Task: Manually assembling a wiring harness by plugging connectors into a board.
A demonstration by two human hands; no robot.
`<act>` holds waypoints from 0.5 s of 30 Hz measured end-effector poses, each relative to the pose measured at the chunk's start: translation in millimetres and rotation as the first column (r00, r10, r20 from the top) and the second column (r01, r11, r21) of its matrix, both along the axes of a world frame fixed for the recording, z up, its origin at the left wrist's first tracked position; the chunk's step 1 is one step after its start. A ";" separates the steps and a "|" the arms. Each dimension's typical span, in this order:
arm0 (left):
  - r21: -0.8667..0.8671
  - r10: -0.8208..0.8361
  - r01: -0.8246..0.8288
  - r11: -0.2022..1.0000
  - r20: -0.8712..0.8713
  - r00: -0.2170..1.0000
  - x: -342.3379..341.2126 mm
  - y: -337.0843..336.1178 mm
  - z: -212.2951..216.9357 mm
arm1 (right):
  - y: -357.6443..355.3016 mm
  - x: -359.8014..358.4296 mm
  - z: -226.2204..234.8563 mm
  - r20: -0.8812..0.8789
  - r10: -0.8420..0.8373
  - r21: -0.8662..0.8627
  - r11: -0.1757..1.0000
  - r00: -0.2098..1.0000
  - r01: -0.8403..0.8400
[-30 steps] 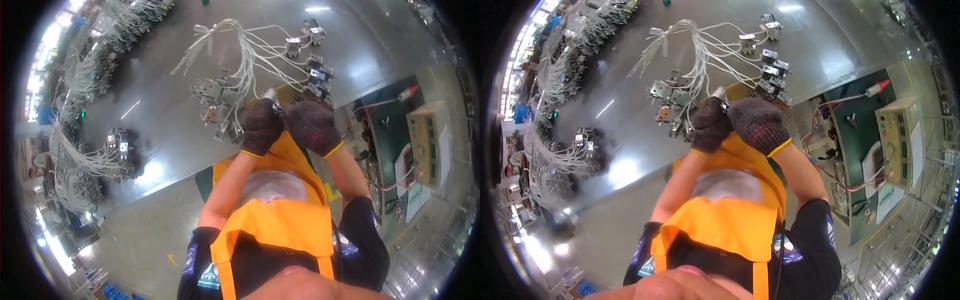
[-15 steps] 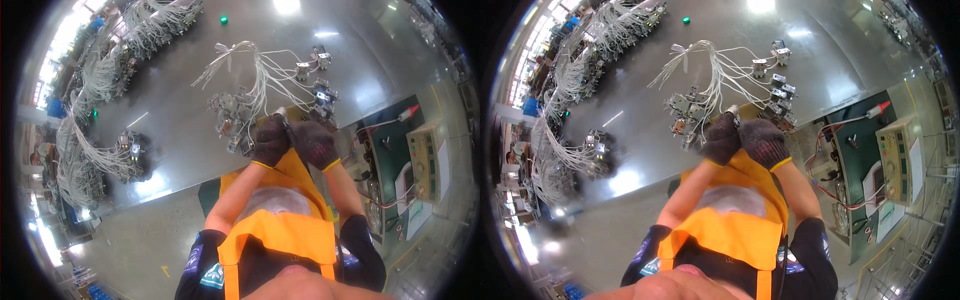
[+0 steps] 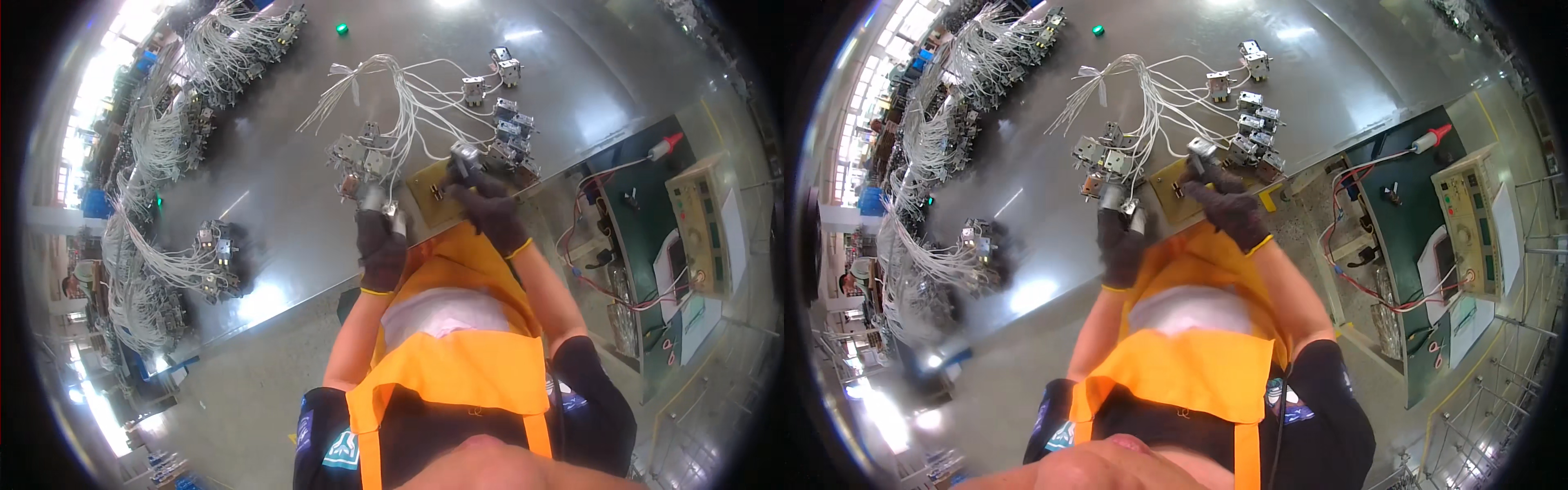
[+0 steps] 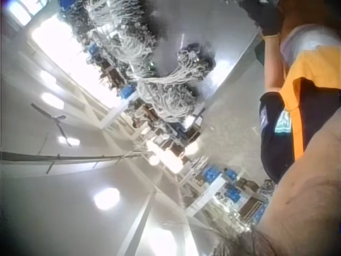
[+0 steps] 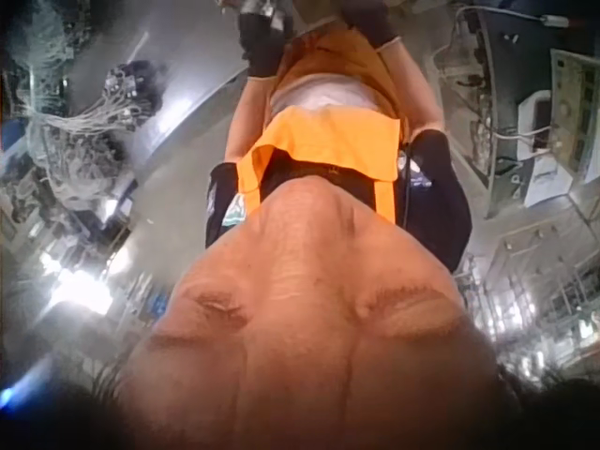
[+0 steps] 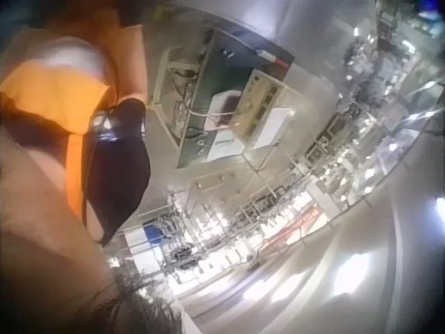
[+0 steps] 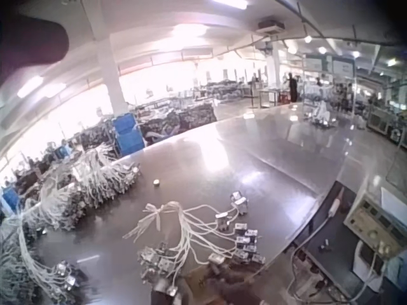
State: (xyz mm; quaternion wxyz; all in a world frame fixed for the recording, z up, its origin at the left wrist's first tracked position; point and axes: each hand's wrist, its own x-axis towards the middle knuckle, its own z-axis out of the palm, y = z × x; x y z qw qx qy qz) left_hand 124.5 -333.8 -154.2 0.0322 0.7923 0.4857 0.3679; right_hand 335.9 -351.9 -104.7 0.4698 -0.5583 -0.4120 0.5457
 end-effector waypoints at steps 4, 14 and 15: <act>-0.104 -0.163 0.186 0.977 0.201 0.966 27.9 3.3 16.3 | 10.7 23.5 -34.2 0.210 0.078 0.209 0.970 0.975 -0.123; -0.084 -0.449 0.481 0.873 0.248 0.858 28.1 36.4 -0.1 | 69.5 84.6 -14.0 0.312 0.081 0.055 0.993 0.947 -0.103; -0.187 -0.354 0.461 0.867 0.419 0.836 28.1 35.1 -1.3 | 69.5 82.0 -13.8 0.309 0.078 0.061 0.993 0.948 -0.102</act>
